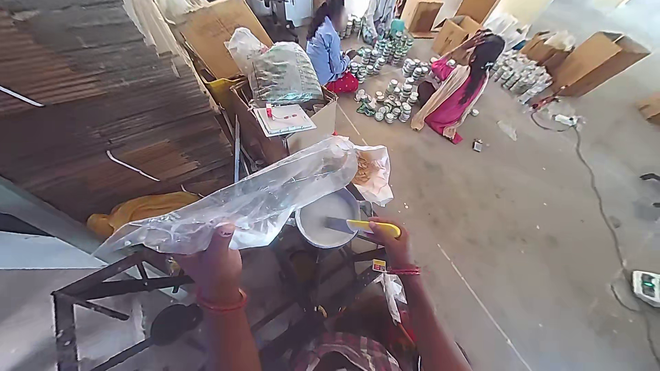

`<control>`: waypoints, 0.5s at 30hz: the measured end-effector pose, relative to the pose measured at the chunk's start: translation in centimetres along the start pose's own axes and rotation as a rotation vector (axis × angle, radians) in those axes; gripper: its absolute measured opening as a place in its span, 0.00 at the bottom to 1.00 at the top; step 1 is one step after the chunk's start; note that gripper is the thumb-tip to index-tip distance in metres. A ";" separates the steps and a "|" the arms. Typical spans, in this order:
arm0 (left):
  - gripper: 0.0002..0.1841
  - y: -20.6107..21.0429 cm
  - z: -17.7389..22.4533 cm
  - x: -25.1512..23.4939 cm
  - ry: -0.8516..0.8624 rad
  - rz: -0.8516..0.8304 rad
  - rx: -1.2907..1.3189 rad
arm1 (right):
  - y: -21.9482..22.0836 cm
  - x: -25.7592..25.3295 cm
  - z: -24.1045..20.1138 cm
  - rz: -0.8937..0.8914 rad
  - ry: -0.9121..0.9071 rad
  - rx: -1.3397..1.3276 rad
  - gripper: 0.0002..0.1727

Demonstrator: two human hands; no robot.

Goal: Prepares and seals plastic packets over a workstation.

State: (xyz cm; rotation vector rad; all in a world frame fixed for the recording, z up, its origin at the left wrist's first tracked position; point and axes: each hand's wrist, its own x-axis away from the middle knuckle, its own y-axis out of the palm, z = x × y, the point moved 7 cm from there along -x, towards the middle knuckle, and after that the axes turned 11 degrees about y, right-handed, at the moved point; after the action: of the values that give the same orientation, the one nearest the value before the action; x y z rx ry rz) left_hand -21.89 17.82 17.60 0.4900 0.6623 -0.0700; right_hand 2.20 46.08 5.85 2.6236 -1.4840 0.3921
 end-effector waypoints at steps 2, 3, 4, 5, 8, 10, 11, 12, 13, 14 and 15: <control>0.32 -0.1 0.0 0.0 -0.006 -0.002 0.000 | -0.9 0.2 -0.5 0.000 -0.001 0.015 0.11; 0.32 -0.1 0.0 -0.1 -0.005 -0.001 -0.003 | -1.5 0.2 -0.8 0.028 -0.014 0.028 0.10; 0.32 -0.1 0.0 -0.1 -0.005 -0.002 -0.005 | -1.8 0.1 -1.1 0.065 -0.036 0.035 0.09; 0.32 0.0 0.1 0.0 -0.007 0.000 -0.008 | -1.9 -0.1 -1.1 0.095 -0.061 0.030 0.09; 0.30 0.2 0.4 0.0 -0.013 0.014 0.002 | -0.7 -0.9 -0.3 0.096 -0.091 0.002 0.10; 0.29 0.4 0.6 -0.1 -0.012 0.005 -0.003 | 0.4 -0.6 -0.4 0.020 -0.043 0.036 0.12; 0.29 0.5 0.7 -0.1 -0.011 -0.001 -0.005 | 0.6 -0.3 -0.7 -0.026 -0.025 0.068 0.13; 0.28 0.5 0.7 -0.1 -0.009 -0.003 -0.007 | 0.3 0.0 -1.1 -0.053 -0.028 0.115 0.13; 0.28 0.4 0.7 -0.1 -0.008 0.000 -0.010 | -0.2 0.2 -1.6 -0.055 -0.048 0.156 0.12; 0.28 0.3 0.7 -0.1 -0.004 0.001 -0.005 | -0.8 0.3 -2.1 -0.038 -0.068 0.176 0.12; 0.29 0.2 0.7 0.1 -0.004 -0.005 -0.007 | -1.3 0.2 -2.3 -0.004 -0.085 0.187 0.12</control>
State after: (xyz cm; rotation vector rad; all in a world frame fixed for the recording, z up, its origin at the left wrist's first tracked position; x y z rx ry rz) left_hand -21.37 17.67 18.14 0.4810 0.6599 -0.0728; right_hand 3.03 47.04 8.17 2.8200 -1.5367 0.4449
